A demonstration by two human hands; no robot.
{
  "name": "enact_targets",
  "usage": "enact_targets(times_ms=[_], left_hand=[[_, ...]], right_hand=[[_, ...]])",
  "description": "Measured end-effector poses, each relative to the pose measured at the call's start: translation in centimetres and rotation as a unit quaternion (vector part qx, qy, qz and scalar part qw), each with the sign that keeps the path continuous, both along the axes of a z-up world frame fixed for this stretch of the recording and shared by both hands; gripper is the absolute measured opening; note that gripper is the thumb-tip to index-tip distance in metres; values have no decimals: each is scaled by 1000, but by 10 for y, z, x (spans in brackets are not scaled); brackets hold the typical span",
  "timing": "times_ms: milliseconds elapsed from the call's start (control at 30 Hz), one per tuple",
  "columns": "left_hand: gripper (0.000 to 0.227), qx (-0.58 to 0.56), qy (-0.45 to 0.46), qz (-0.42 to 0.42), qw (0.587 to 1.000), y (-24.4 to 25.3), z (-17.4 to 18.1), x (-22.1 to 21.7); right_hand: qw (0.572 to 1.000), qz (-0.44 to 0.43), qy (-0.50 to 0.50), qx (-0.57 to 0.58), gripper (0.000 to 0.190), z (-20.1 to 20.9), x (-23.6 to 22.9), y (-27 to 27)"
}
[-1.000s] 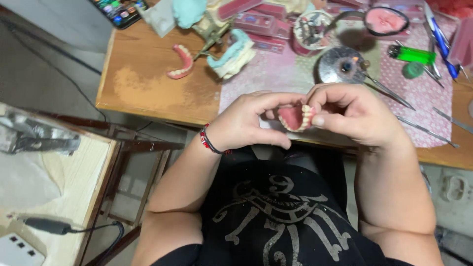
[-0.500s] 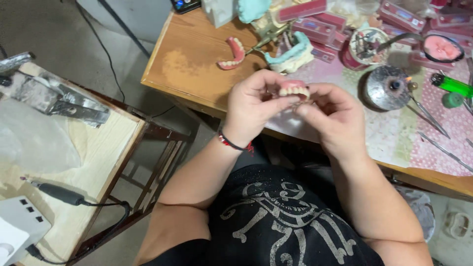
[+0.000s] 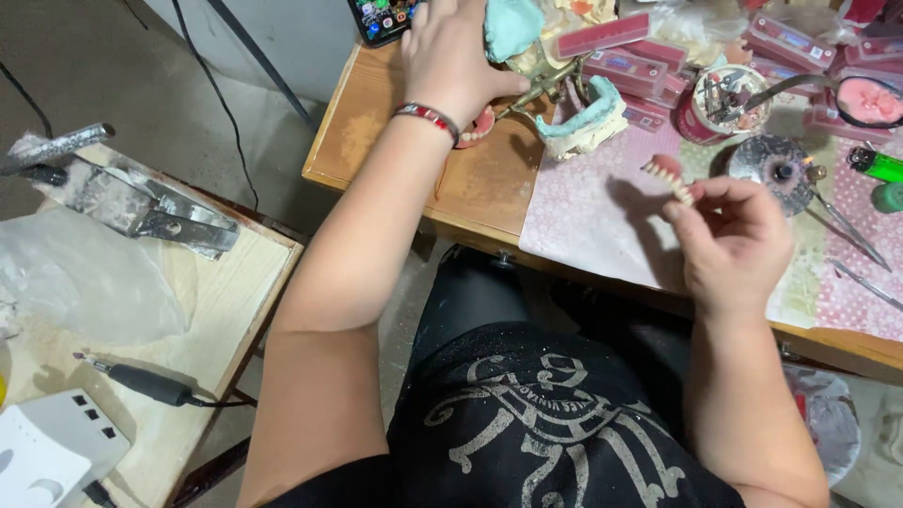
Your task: The person applies a liquid from a bottle to a pink denture base and uses a metal tool to smooth the material. They then fit the denture onto a plaster cast model to check the alignment and continue refining the surface with the tool.
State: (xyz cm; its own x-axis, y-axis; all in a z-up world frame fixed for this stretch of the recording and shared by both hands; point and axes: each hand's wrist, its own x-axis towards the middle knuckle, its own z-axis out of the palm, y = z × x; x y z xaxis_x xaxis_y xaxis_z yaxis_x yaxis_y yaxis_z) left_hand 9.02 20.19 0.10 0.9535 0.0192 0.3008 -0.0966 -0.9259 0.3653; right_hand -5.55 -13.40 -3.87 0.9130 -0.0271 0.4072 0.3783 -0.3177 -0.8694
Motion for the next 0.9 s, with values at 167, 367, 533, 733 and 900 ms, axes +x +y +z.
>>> enact_targets(times_ms=[167,367,533,733,900], left_hand=[[81,-18,-47,14,999,0,-15,20],[74,-3,-127,33,991,-9,0,2],[76,-21,-245,-80,966,-23,10,-24],[75,-90,-262,-165,947,-31,-2,-29],[71,-101,-313,-261,908,-39,17,-52]], right_hand=[[994,36,-75,-77,17,11,-11,6],[995,26,-65,-75,18,11,-9,6],[995,70,-75,12,22,9,-8,6],[988,93,-98,68,17,10,-10,3],[992,74,-83,66,18,13,-14,5]])
